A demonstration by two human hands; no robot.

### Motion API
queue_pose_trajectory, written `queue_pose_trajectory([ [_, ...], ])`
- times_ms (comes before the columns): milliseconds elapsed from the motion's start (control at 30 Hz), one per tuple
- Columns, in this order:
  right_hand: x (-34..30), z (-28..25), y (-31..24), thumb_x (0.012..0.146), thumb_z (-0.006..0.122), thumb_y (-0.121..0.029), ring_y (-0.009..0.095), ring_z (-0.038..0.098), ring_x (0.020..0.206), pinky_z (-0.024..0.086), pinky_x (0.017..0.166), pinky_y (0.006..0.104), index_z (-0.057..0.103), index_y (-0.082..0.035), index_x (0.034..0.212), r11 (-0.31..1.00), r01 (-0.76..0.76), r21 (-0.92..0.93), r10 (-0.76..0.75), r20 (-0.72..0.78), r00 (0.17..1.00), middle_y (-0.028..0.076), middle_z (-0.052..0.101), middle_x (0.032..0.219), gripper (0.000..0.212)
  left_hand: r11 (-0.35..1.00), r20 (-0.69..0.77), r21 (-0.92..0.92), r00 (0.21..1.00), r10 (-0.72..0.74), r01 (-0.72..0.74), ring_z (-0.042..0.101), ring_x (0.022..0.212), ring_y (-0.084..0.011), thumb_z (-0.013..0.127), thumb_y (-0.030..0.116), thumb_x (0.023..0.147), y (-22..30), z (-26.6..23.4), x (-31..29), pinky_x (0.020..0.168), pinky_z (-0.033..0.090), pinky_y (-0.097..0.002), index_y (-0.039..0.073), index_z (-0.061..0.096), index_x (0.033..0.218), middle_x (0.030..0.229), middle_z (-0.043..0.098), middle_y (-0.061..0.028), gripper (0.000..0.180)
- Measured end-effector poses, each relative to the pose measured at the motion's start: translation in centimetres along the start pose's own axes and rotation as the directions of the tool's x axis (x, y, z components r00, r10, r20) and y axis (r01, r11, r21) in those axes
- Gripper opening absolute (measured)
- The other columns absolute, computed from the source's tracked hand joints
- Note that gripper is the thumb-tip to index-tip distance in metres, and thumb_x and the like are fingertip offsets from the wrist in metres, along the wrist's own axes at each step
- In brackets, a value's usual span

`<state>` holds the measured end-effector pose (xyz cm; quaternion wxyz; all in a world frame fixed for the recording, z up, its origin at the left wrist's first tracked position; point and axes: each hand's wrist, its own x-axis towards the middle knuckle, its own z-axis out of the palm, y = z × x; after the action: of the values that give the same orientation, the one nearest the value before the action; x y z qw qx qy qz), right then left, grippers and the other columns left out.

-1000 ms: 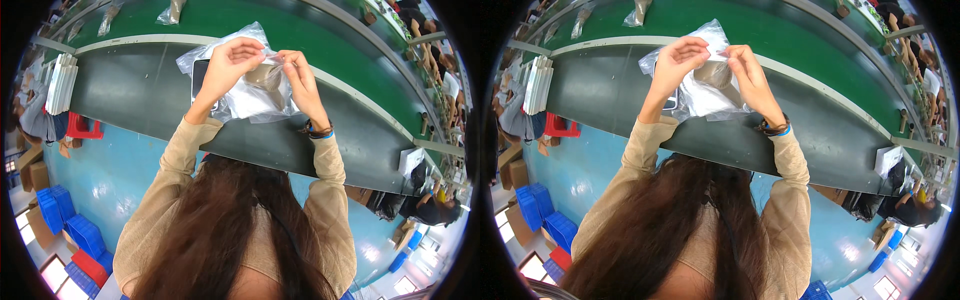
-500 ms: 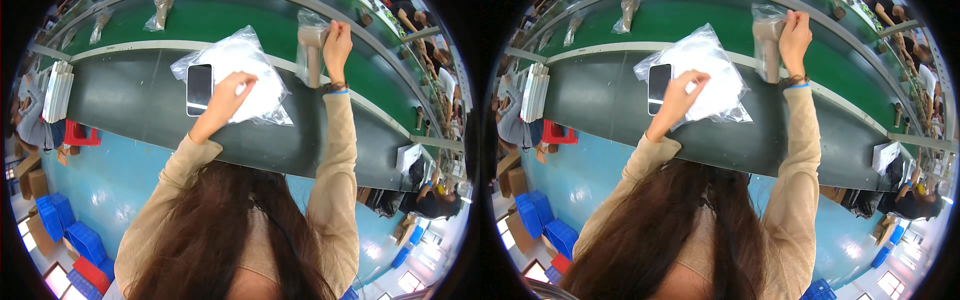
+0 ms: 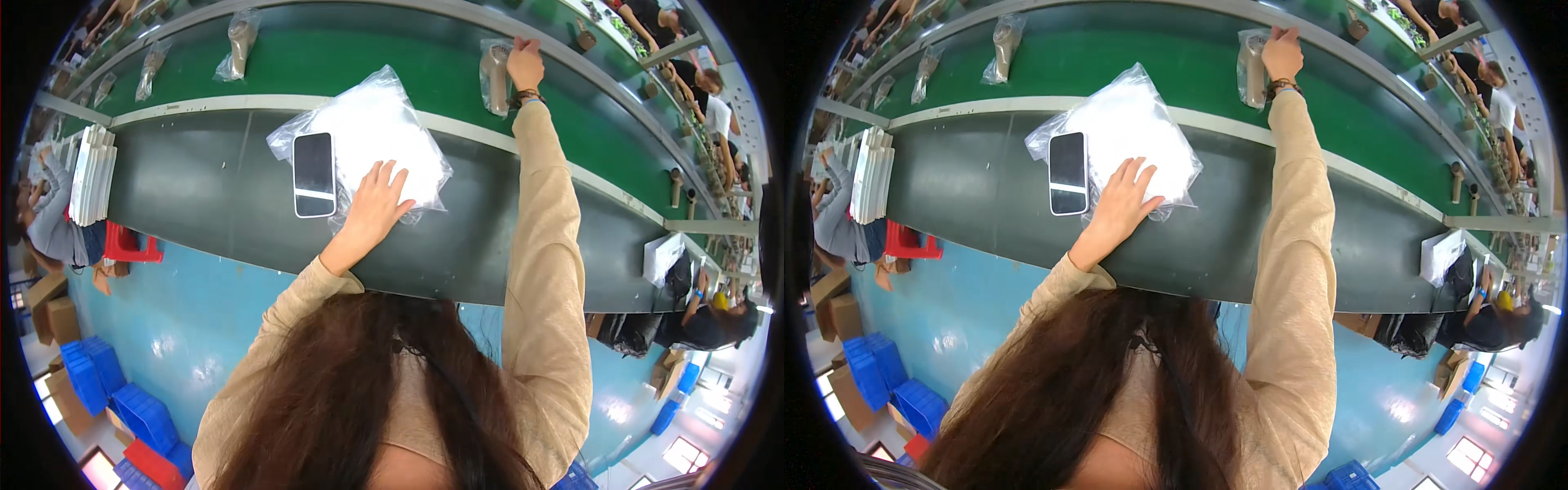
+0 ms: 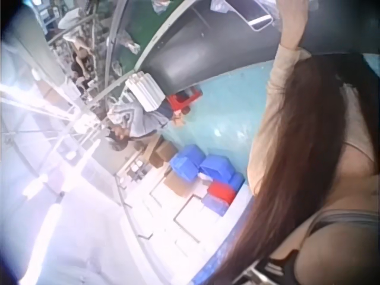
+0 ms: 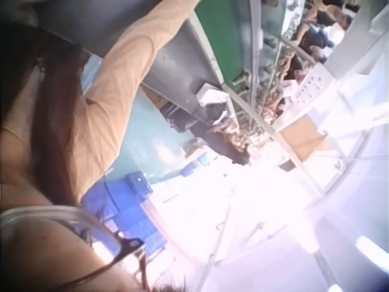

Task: The person assembles handheld fans by connecting fan components by hand, inserts each fan into a plastic bag, and places the bagged fans onto the conveyor belt.

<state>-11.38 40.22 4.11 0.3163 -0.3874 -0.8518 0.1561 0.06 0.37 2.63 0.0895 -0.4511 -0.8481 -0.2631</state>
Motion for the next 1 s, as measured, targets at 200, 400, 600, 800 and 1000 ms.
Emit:
queue_pose_trajectory([
  [200,-7.2,-7.6,-1.5,0.098,0.046,-0.039,0.033,0.063,0.099,0.048,0.084,0.0404,0.053,-0.007,0.121,0.922,0.132,0.363,-0.111,-0.079,0.991,0.017,0.065,0.110,0.039,0.965,-0.024,-0.231,0.992,0.125,-0.127,0.054,0.112,-0.0291,0.072,0.016,0.079,-0.9,-1.3,-0.5,0.091,0.046,-0.0373,0.003,0.058,0.104,0.115,0.058,-0.0110,0.032],
  [400,-17.7,-12.4,0.5,0.102,0.043,-0.030,0.018,0.063,0.092,0.046,0.080,0.0298,0.055,-0.004,0.115,0.829,0.044,0.557,-0.112,0.089,0.990,0.010,0.065,0.102,0.032,0.984,0.156,-0.133,0.978,0.136,-0.115,0.054,0.113,-0.0293,0.071,0.023,0.079,-0.8,-1.2,0.0,0.092,0.044,-0.0370,0.003,0.057,0.108,0.116,0.059,-0.0120,0.038],
  [600,-22.0,-11.5,3.5,0.102,0.044,-0.028,0.017,0.064,0.085,0.045,0.081,0.0296,0.060,0.000,0.105,0.799,-0.071,0.597,0.003,0.114,0.993,0.009,0.064,0.101,0.033,0.989,0.006,-0.007,0.989,0.149,-0.149,0.051,0.116,-0.0330,0.067,0.018,0.084,-0.8,-0.2,0.6,0.095,0.042,-0.0393,0.003,0.056,0.110,0.122,0.056,-0.0173,0.032],
  [800,-22.4,-11.5,4.7,0.101,0.046,-0.026,0.016,0.062,0.079,0.046,0.075,0.0296,0.063,0.001,0.097,0.769,-0.094,0.633,0.026,0.115,0.993,0.009,0.066,0.093,0.031,0.976,0.015,-0.035,0.977,0.214,-0.213,0.055,0.110,-0.0303,0.063,0.005,0.078,-0.5,-0.9,0.1,0.089,0.045,-0.0386,0.004,0.062,0.098,0.116,0.059,-0.0126,0.020],
  [1000,-22.6,-11.7,4.6,0.100,0.047,-0.026,0.015,0.061,0.077,0.045,0.073,0.0291,0.063,0.001,0.097,0.751,-0.109,0.651,0.027,0.135,0.990,0.007,0.065,0.090,0.031,0.993,-0.117,-0.042,0.988,0.101,-0.106,0.062,0.086,-0.0260,0.061,0.002,0.076,-0.5,-0.8,0.2,0.075,0.048,-0.0368,0.003,0.063,0.103,0.093,0.065,-0.0090,0.027],
])
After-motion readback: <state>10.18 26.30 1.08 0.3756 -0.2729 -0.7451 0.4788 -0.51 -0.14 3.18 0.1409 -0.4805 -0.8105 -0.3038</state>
